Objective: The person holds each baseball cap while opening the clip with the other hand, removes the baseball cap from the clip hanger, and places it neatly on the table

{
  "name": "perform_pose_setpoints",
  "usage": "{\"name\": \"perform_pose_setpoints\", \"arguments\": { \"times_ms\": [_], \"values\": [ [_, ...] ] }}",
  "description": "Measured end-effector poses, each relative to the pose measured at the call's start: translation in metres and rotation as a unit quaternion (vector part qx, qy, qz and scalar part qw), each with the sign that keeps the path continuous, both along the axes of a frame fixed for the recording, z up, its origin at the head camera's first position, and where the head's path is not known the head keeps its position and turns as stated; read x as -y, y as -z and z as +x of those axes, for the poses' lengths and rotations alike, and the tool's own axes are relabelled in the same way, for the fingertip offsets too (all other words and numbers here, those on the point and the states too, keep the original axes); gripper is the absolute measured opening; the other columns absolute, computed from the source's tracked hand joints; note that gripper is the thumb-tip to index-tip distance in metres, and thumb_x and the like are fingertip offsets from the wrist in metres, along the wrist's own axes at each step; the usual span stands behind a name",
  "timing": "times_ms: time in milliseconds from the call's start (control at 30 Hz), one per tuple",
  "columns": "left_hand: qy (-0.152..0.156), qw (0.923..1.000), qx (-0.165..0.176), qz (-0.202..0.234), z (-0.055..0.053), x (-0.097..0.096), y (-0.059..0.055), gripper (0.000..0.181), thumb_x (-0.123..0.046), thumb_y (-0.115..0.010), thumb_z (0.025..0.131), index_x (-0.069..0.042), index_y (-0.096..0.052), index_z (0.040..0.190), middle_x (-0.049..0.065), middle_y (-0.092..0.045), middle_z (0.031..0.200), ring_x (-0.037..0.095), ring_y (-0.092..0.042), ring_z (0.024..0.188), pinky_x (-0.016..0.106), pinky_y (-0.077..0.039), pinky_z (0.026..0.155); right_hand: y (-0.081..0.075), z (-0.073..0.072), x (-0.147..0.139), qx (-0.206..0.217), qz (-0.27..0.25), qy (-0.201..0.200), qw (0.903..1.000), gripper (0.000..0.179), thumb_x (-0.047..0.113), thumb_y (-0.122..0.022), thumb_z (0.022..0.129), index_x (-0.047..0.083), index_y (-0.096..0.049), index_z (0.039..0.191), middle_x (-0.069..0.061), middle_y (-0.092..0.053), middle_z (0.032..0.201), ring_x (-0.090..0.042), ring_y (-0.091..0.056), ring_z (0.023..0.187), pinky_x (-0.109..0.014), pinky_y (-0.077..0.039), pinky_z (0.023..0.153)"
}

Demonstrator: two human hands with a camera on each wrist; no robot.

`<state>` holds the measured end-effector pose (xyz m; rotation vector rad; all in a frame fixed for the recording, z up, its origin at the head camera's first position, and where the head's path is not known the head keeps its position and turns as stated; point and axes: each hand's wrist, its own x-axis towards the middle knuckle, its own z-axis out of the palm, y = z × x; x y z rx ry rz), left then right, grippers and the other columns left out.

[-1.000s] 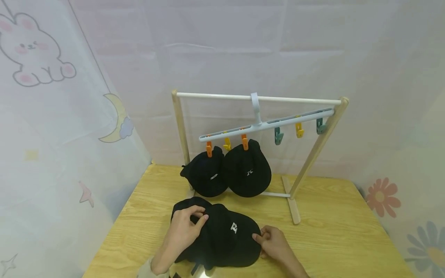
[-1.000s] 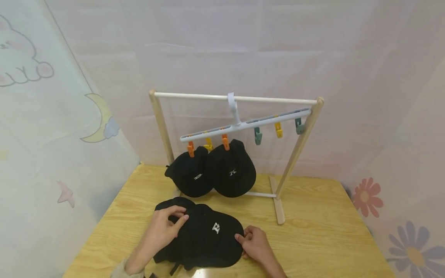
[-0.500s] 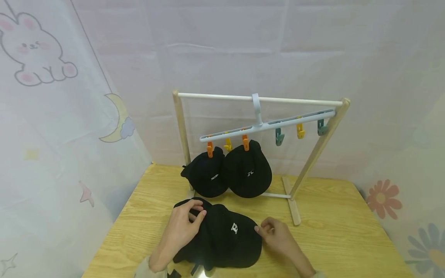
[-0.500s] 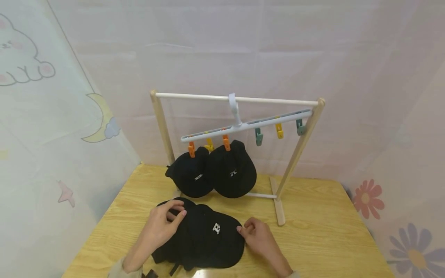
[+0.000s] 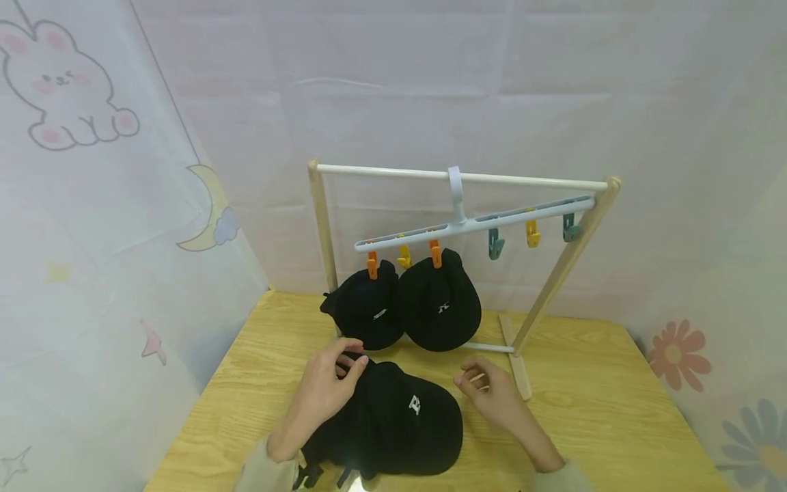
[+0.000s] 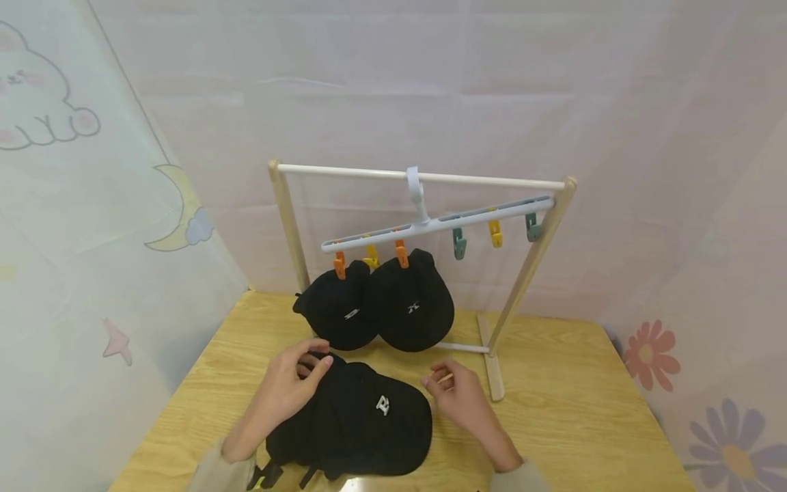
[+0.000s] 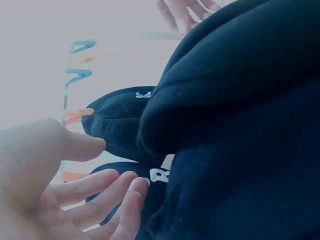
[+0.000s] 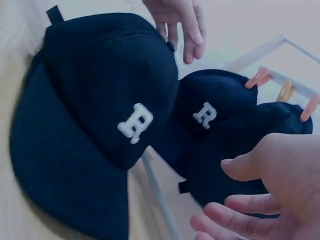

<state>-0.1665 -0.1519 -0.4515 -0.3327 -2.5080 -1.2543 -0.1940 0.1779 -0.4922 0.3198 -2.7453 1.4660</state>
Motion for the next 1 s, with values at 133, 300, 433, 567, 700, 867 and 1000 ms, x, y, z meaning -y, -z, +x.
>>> {"name": "perform_pose_setpoints", "arguments": {
  "times_ms": [133,300,433,567,700,867,1000],
  "values": [
    [0.01,0.9998,-0.008,0.015,-0.009,0.0,-0.007,0.02,-0.013,-0.075,0.101,-0.011,-0.074,0.12,0.007,-0.078,0.112,0.016,-0.074,0.09,0.03,-0.061,0.079,-0.016,-0.006,0.001,-0.053,-0.008,0.003,0.9986,0.026,0.017,-0.077,0.1,0.003,-0.07,0.121,-0.006,-0.072,0.102,-0.019,-0.073,0.09,-0.026,-0.06,0.077],
    [0.028,0.9987,-0.028,0.033,-0.018,-0.002,-0.014,0.022,-0.011,-0.076,0.1,-0.009,-0.073,0.122,0.01,-0.077,0.115,0.019,-0.076,0.092,0.038,-0.064,0.083,-0.035,-0.012,0.002,-0.106,-0.007,0.004,0.9943,0.027,0.016,-0.077,0.1,0.001,-0.07,0.121,-0.006,-0.073,0.104,-0.022,-0.073,0.093,-0.025,-0.06,0.079],
    [0.038,0.9977,-0.038,0.041,-0.024,-0.006,-0.022,0.025,-0.011,-0.075,0.101,-0.006,-0.071,0.124,0.013,-0.075,0.12,0.022,-0.076,0.094,0.042,-0.064,0.084,-0.049,-0.017,0.004,-0.133,-0.005,0.004,0.9912,0.026,0.016,-0.076,0.101,0.001,-0.069,0.121,-0.006,-0.071,0.105,-0.022,-0.072,0.095,-0.024,-0.059,0.082],
    [0.041,0.9973,-0.044,0.041,-0.03,-0.009,-0.029,0.028,-0.013,-0.074,0.101,-0.002,-0.07,0.127,0.015,-0.074,0.123,0.023,-0.075,0.096,0.042,-0.064,0.085,-0.06,-0.02,0.005,-0.162,-0.006,-0.003,0.9868,0.024,0.013,-0.076,0.1,0.001,-0.069,0.12,-0.007,-0.07,0.105,-0.025,-0.072,0.095,-0.024,-0.059,0.082],
    [0.046,0.9967,-0.048,0.046,-0.034,-0.01,-0.032,0.029,-0.013,-0.073,0.102,0.0,-0.069,0.128,0.017,-0.073,0.125,0.025,-0.076,0.098,0.044,-0.064,0.087,-0.069,-0.023,0.006,-0.173,-0.007,-0.01,0.9848,0.023,0.012,-0.075,0.101,0.001,-0.069,0.12,-0.008,-0.07,0.104,-0.026,-0.072,0.094,-0.023,-0.059,0.082],
    [0.048,0.9954,-0.057,0.061,-0.038,-0.009,-0.034,0.028,-0.011,-0.072,0.102,0.0,-0.069,0.127,0.019,-0.073,0.124,0.027,-0.076,0.098,0.047,-0.064,0.086,-0.08,-0.028,0.007,-0.172,-0.011,-0.009,0.985,0.026,0.013,-0.074,0.102,0.0,-0.068,0.123,-0.01,-0.071,0.107,-0.027,-0.071,0.098,-0.021,-0.057,0.084],
    [0.046,0.9953,-0.059,0.063,-0.04,-0.009,-0.037,0.028,-0.011,-0.072,0.102,0.001,-0.069,0.127,0.017,-0.073,0.125,0.027,-0.076,0.098,0.046,-0.064,0.087,-0.088,-0.033,0.007,-0.185,-0.016,-0.011,0.9826,0.027,0.012,-0.074,0.102,-0.003,-0.067,0.124,-0.012,-0.071,0.108,-0.029,-0.071,0.097,-0.019,-0.056,0.084]
  ]
}}
